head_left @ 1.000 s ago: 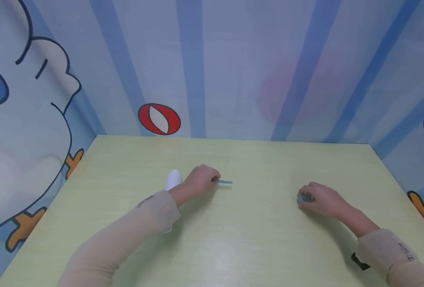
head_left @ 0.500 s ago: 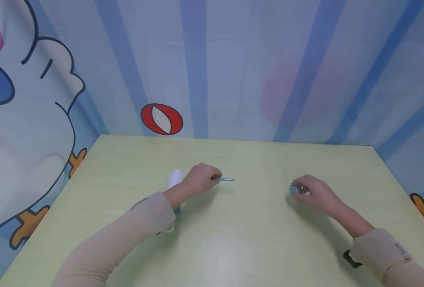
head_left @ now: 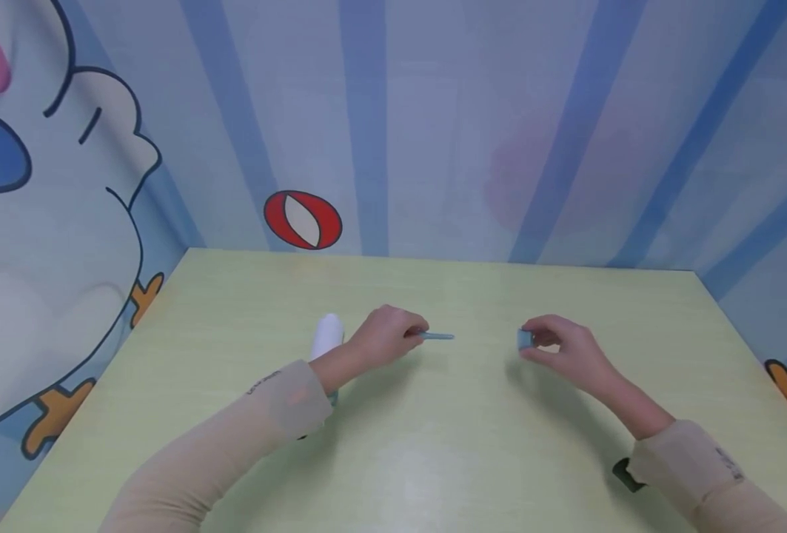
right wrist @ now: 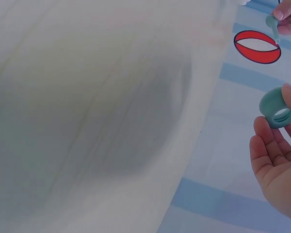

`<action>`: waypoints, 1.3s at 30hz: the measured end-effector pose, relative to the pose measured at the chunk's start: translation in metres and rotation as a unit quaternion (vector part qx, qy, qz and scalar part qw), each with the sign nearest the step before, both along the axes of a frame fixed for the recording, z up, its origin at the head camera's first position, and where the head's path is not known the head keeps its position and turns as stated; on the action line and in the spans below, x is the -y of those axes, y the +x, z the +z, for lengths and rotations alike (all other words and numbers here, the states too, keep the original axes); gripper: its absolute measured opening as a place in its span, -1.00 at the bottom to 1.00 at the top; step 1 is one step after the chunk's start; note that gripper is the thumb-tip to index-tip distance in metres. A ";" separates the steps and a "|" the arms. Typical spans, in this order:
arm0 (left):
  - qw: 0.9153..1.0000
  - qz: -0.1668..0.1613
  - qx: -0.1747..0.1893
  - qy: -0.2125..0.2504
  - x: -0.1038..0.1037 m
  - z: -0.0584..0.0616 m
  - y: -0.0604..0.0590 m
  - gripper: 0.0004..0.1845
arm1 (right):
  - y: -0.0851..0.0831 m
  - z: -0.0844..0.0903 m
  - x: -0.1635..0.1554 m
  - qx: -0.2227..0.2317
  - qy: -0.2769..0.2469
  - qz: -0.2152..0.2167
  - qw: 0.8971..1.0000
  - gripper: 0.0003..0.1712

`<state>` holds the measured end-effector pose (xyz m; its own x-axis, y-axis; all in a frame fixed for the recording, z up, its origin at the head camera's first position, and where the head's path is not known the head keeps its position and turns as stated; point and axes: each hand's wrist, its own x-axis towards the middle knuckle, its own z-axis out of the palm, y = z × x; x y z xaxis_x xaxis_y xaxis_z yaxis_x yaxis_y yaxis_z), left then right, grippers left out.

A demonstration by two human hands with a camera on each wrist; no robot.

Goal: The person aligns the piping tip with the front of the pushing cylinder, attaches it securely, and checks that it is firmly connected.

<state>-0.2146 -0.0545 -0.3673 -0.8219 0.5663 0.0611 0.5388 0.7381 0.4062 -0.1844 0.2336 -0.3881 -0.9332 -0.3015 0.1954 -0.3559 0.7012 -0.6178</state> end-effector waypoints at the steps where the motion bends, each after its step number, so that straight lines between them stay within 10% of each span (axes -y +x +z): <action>1: 1.000 -0.001 0.000 0.003 -0.001 0.000 0.000 -0.81 | 0.000 0.000 0.002 0.002 -0.009 0.001 1.000 -0.63; 39: 0.998 -0.019 0.011 0.055 -0.020 -0.003 0.016 -0.80 | 0.000 -0.003 0.067 0.036 -0.122 0.061 0.990 -0.67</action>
<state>-0.1991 -0.0346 -0.3701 -0.8023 0.5873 0.1064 0.5550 0.6685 0.4951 -0.1843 0.1666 -0.3912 -0.9067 -0.3651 0.2111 -0.3781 0.4823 -0.7902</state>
